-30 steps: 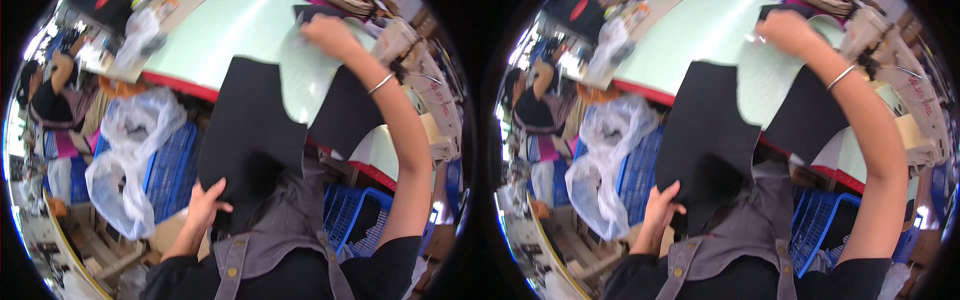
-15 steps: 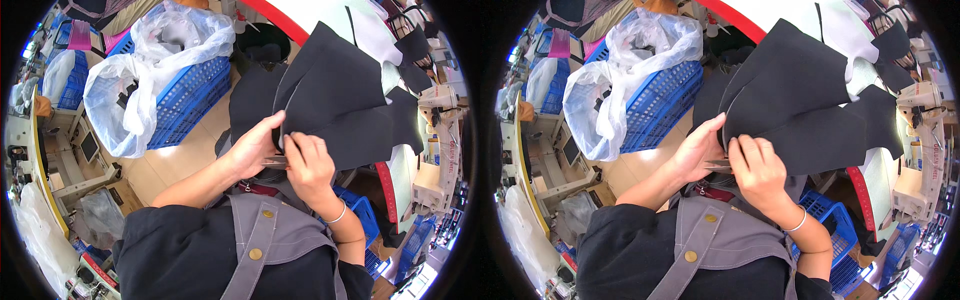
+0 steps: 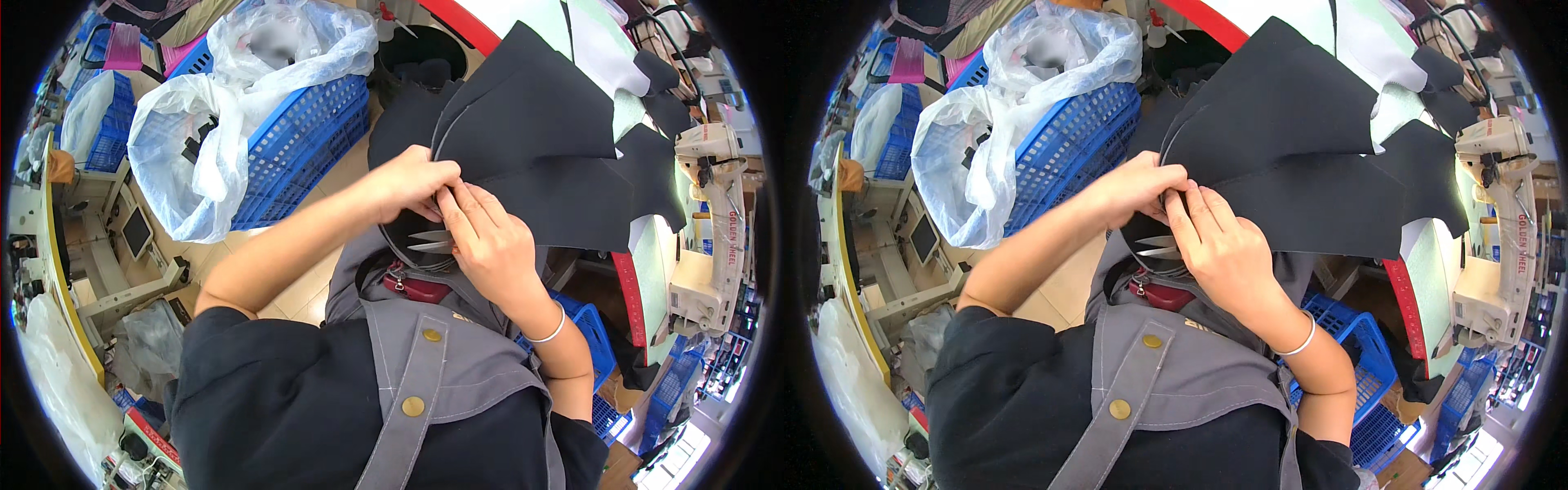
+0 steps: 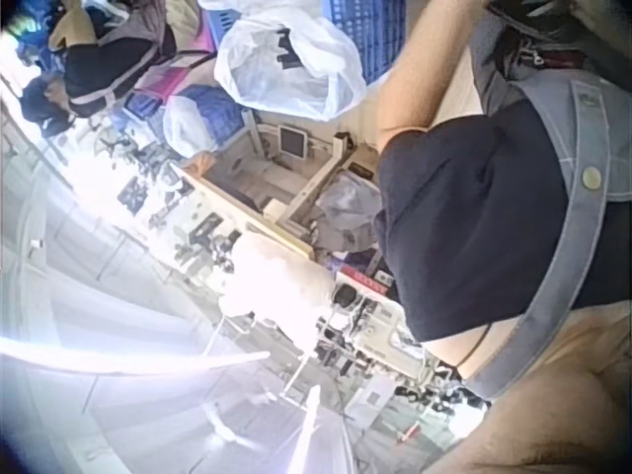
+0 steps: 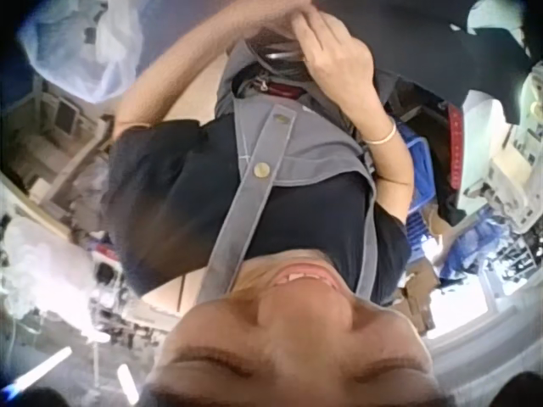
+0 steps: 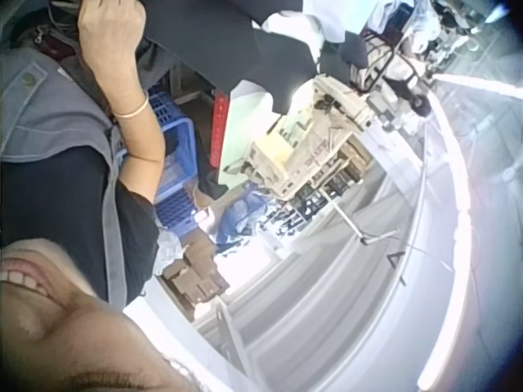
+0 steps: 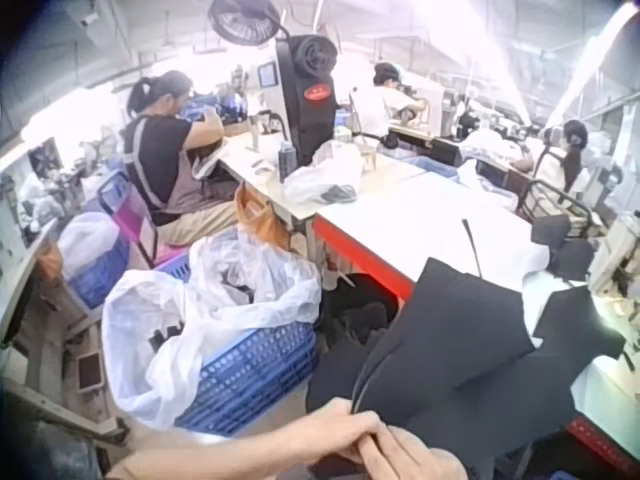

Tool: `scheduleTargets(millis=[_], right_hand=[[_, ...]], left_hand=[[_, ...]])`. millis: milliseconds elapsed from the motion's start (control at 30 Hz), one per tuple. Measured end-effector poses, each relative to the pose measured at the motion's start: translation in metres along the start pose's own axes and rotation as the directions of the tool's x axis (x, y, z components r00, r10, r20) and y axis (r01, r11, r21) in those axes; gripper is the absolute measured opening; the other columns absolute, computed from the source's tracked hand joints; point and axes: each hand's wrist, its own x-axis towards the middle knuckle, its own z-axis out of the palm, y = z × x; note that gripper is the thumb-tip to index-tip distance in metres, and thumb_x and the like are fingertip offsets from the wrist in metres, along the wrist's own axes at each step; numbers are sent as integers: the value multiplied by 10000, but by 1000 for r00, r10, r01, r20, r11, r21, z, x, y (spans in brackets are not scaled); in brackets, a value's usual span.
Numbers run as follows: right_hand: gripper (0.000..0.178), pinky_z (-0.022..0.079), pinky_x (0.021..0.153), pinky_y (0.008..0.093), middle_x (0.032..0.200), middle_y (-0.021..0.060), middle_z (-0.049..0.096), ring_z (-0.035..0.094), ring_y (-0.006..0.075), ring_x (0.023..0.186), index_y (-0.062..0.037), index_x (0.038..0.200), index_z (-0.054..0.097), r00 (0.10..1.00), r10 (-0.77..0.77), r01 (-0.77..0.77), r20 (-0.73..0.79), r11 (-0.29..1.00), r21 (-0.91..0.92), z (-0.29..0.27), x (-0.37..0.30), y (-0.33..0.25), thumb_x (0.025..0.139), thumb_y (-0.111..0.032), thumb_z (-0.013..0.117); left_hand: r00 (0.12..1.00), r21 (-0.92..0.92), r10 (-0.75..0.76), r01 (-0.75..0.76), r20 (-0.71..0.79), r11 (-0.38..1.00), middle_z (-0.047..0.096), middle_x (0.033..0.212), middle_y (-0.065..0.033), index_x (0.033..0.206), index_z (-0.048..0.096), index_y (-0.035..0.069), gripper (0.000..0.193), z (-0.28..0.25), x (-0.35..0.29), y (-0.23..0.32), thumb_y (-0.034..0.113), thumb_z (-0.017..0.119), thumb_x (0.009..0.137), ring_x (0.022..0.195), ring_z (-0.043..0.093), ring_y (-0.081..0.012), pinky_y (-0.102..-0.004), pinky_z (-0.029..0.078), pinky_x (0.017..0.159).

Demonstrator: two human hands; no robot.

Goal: The person trims excess material from shoe upper components using scissors.

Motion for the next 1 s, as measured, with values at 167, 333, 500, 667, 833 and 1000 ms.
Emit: scheduleTargets(millis=[167,333,500,667,833,1000], right_hand=[[384,528,638,252,1082,113,632,614,251,1009,-25,1095,621,995,75,-82,-65,991,-105,-6,-7,8,719,-102,602],[456,516,824,350,1117,131,632,599,335,1042,-7,1049,633,868,361,-426,-341,894,-140,-19,-44,51,602,78,606],[262,540,673,308,879,123,655,661,270,848,-3,884,638,921,191,-210,-339,977,-21,-29,-58,64,623,11,632],[407,539,651,308,992,131,642,642,264,882,-28,1075,609,923,199,-302,331,906,296,-40,-69,52,676,-60,682],[540,487,895,350,1225,166,552,551,300,1121,-79,1256,512,906,422,-385,-14,840,382,-45,-16,79,739,-68,665],[557,529,832,373,1398,268,332,357,352,1304,-27,1305,451,943,275,-307,188,938,164,47,38,78,773,-117,588]], left_hand=[[988,-193,23,7,153,981,618,876,-106,954,592,-37,198,-12,14,-2,84,543,805,758,630,-177,-337,548,674],[988,-300,88,-47,125,953,554,1165,-116,1233,466,20,458,6,-26,19,-15,499,777,1013,574,-209,-371,488,849],[990,-446,80,-122,-113,886,556,1122,-143,1191,452,-42,454,9,-42,-12,-56,445,738,981,587,-231,-368,502,841],[987,-498,-114,42,-116,866,561,1101,-161,1172,463,-41,428,-6,-48,-48,-59,432,746,932,613,-248,-361,522,807],[994,-385,-6,-36,-108,922,559,1117,-163,1200,448,-29,469,-1,-46,-54,-69,450,733,948,607,-249,-364,533,779],[1000,-302,21,-15,19,953,562,1114,-174,1217,440,-27,512,8,-43,-55,-98,443,710,909,621,-303,-458,552,718]])
